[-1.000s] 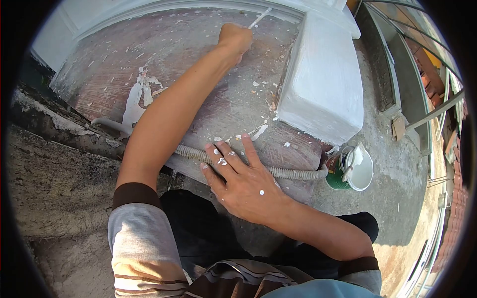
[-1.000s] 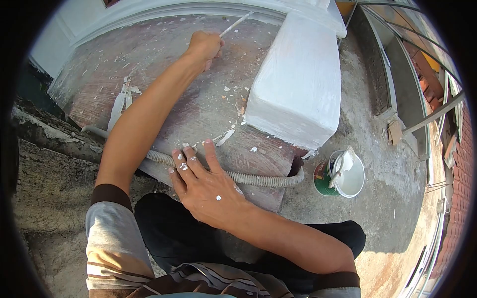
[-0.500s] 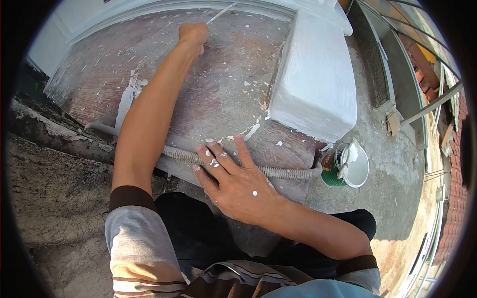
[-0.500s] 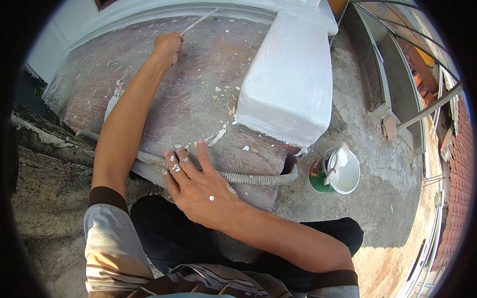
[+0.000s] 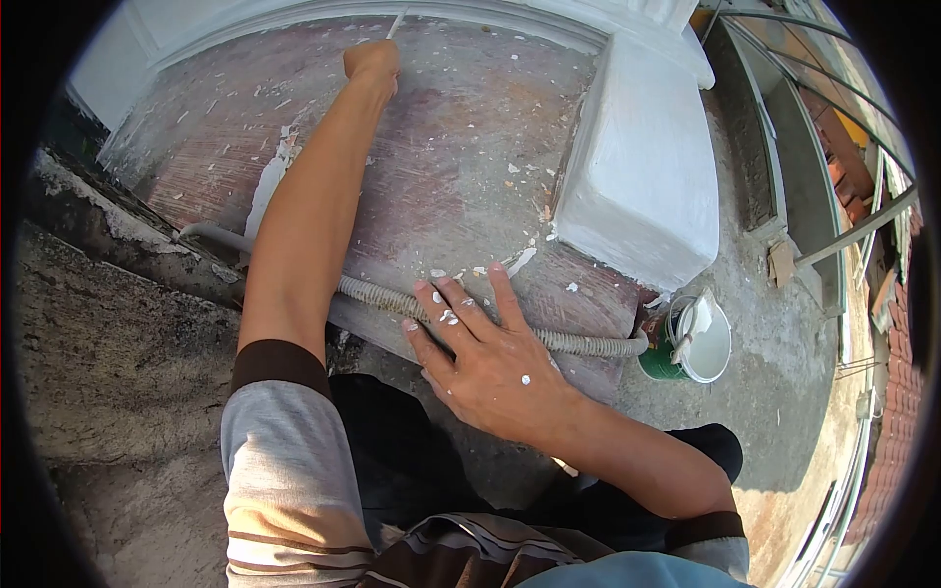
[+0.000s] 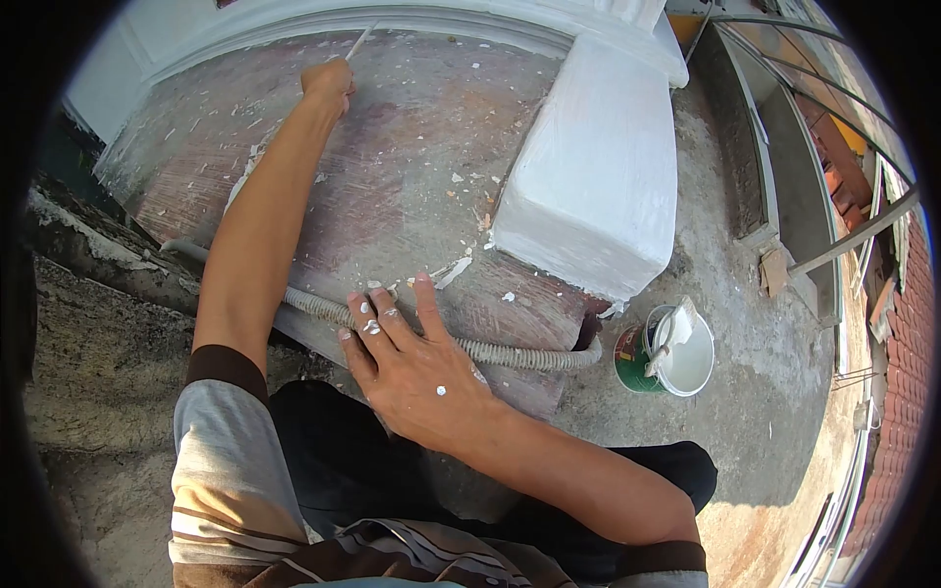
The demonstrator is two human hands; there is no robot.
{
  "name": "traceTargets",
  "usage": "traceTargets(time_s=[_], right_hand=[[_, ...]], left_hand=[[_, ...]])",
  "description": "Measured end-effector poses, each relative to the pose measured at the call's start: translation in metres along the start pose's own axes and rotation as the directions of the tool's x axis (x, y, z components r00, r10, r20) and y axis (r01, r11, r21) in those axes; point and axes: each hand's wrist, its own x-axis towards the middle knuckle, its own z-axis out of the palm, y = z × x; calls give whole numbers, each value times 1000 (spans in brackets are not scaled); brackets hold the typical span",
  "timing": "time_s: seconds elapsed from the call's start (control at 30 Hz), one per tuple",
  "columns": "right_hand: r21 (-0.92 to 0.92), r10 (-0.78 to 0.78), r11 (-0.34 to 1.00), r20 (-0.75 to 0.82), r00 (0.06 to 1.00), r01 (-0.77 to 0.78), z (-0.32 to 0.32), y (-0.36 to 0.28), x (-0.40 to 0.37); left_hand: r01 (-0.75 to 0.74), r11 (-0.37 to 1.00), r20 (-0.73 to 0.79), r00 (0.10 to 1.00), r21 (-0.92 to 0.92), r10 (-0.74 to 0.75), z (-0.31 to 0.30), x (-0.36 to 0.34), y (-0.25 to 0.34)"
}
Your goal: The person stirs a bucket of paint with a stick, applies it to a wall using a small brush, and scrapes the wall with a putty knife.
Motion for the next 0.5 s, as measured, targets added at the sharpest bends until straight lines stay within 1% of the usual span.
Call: traceTargets(time_s=[0.07,0.17,0.27,0.37,0.47,0.5], right_hand=[[-2,-1,1000,1,1000,1,1,-1,0],[-11,1,1000,8,1000,-1,0,0,1],[-4,1,1000,10,1000,-1,0,0,1],[-9,-2,1000,9,1000,2,1,-1,1],[-15,0,1000,7,1000,0,1,0,1],[-15,2,1000,4,1000,-2,1,-1,0]], left_hand=[[-30,1000,-19,999,-6,30,6,-1,-1],[-83,997,33,996,-2,83,14,-12,-4],[-29,997,73,997,-75,35,27,-10,-12],[31,992,93,996,-122,-19,29,-23,-8],[60,988,23,998,-142,-57,20,-41,0],[65,988,17,998,-139,-63,19,-36,-3]])
